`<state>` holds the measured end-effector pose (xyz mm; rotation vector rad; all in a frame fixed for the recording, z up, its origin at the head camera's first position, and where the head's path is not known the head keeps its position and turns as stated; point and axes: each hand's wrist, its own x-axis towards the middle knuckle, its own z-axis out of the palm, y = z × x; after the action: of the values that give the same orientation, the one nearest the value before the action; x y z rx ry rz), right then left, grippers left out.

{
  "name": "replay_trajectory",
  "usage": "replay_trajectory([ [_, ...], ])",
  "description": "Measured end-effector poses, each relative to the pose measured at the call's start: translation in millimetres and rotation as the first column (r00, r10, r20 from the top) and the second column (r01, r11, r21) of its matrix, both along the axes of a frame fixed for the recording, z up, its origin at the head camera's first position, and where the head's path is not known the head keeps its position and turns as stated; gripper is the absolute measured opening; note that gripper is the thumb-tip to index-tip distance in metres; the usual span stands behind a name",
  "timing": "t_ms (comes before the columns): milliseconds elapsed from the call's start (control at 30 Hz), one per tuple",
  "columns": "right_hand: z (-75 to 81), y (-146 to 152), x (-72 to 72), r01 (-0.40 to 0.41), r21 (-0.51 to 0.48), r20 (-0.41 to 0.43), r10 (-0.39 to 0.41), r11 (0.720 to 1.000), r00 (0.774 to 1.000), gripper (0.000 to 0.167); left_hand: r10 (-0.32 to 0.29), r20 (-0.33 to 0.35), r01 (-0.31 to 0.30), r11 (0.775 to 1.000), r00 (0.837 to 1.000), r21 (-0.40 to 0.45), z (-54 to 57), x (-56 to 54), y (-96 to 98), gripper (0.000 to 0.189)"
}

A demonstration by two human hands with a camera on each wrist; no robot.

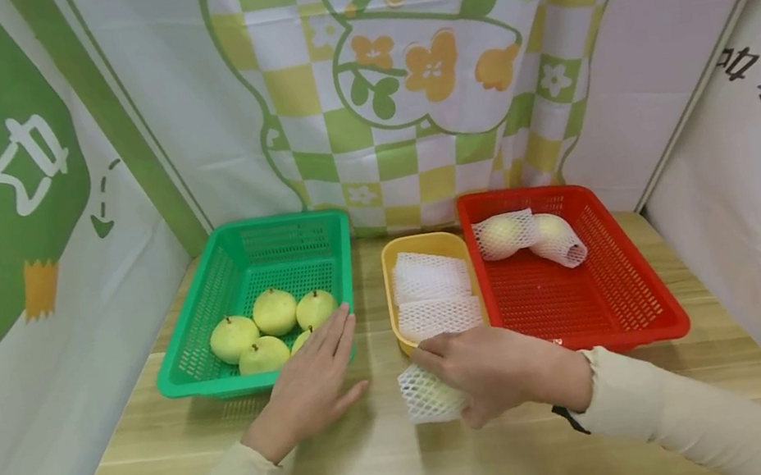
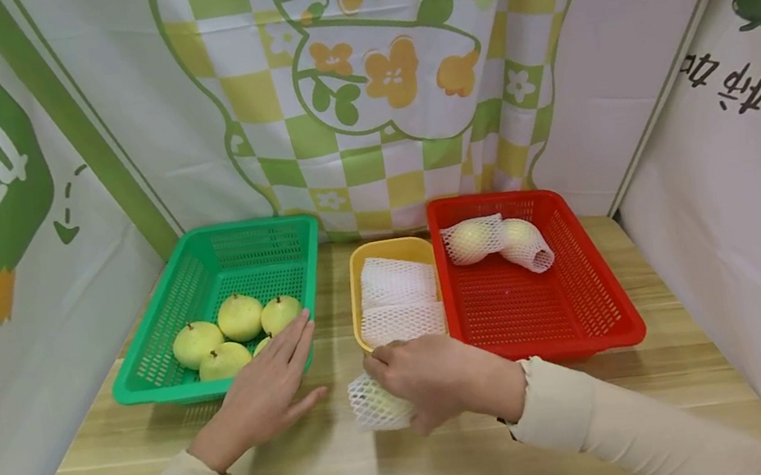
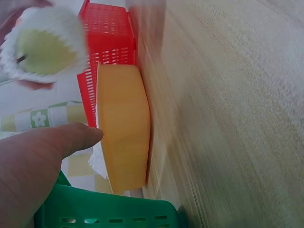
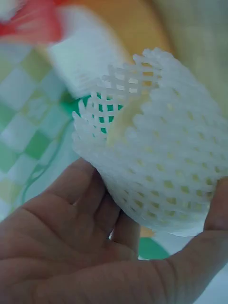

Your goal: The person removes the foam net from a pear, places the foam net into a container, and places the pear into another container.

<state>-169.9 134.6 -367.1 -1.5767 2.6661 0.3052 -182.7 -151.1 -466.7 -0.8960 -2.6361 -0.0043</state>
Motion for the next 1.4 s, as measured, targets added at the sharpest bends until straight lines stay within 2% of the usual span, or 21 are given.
replay_trajectory([
  [167,-32.6,-8.6,4.1,0.024,0.084,0.024,-0.026,0.996,0.999,0.082,0.006,0.010,-0.006,1.000,1.000,-0.001,0.9,-0.5,-0.8,0.098],
  [300,-50.9,-7.8,3.9,0.059,0.082,0.038,-0.062,0.995,0.997,0.078,0.008,0.030,-0.008,1.000,1.000,-0.003,4.6,1.2,-0.4,0.098],
  [400,-59.9,-4.5,4.3,0.068,0.060,0.040,-0.070,0.996,0.997,0.074,-0.004,0.042,0.003,1.000,0.999,0.015,12.2,9.4,0.4,0.095],
  [500,-65.5,1.4,5.8,0.073,0.037,0.056,-0.075,0.997,0.996,0.077,-0.071,0.079,0.064,0.994,0.994,0.088,22.0,24.0,2.8,0.088],
  [567,-67.8,6.1,7.0,0.080,0.015,0.084,-0.081,0.997,0.993,0.082,-0.144,0.123,0.124,0.980,0.982,0.155,26.1,35.1,4.3,0.078],
  [633,-68.5,12.0,7.7,0.096,-0.014,0.128,-0.093,0.995,0.987,0.085,-0.218,0.168,0.180,0.959,0.961,0.218,26.6,43.0,6.7,0.066],
  [700,-67.9,19.1,7.5,0.117,-0.046,0.165,-0.108,0.992,0.980,0.088,-0.274,0.226,0.212,0.941,0.935,0.263,23.1,46.1,8.7,0.050],
  [833,-66.1,37.1,5.4,0.181,-0.114,0.232,-0.151,0.977,0.961,0.091,-0.370,0.351,0.258,0.909,0.860,0.327,7.6,40.0,13.3,0.025],
  [933,-68.2,50.5,3.7,0.210,-0.155,0.278,-0.161,0.965,0.947,0.088,-0.448,0.412,0.310,0.880,0.794,0.359,-6.0,35.1,18.6,0.022],
  [1000,-71.5,57.8,3.3,0.214,-0.176,0.310,-0.152,0.961,0.939,0.086,-0.492,0.411,0.352,0.860,0.767,0.370,-13.4,34.2,23.5,0.025],
  [1033,-73.4,60.8,3.1,0.215,-0.190,0.325,-0.145,0.958,0.934,0.085,-0.504,0.409,0.364,0.853,0.761,0.374,-16.2,34.5,26.4,0.027],
  [1067,-75.5,63.1,2.8,0.213,-0.206,0.340,-0.134,0.955,0.931,0.083,-0.508,0.399,0.373,0.851,0.763,0.369,-17.9,35.1,28.7,0.030],
  [1133,-78.9,66.5,2.8,0.222,-0.224,0.371,-0.128,0.949,0.920,0.081,-0.499,0.382,0.372,0.856,0.778,0.360,-19.4,36.5,32.9,0.036],
  [1267,-84.3,69.7,4.3,0.249,-0.249,0.415,-0.130,0.936,0.901,0.079,-0.471,0.368,0.343,0.867,0.802,0.362,-20.8,36.1,41.8,0.049],
  [1400,-87.2,69.9,7.7,0.273,-0.248,0.432,-0.146,0.930,0.890,0.077,-0.459,0.400,0.311,0.870,0.793,0.382,-24.5,31.2,57.2,0.059],
])
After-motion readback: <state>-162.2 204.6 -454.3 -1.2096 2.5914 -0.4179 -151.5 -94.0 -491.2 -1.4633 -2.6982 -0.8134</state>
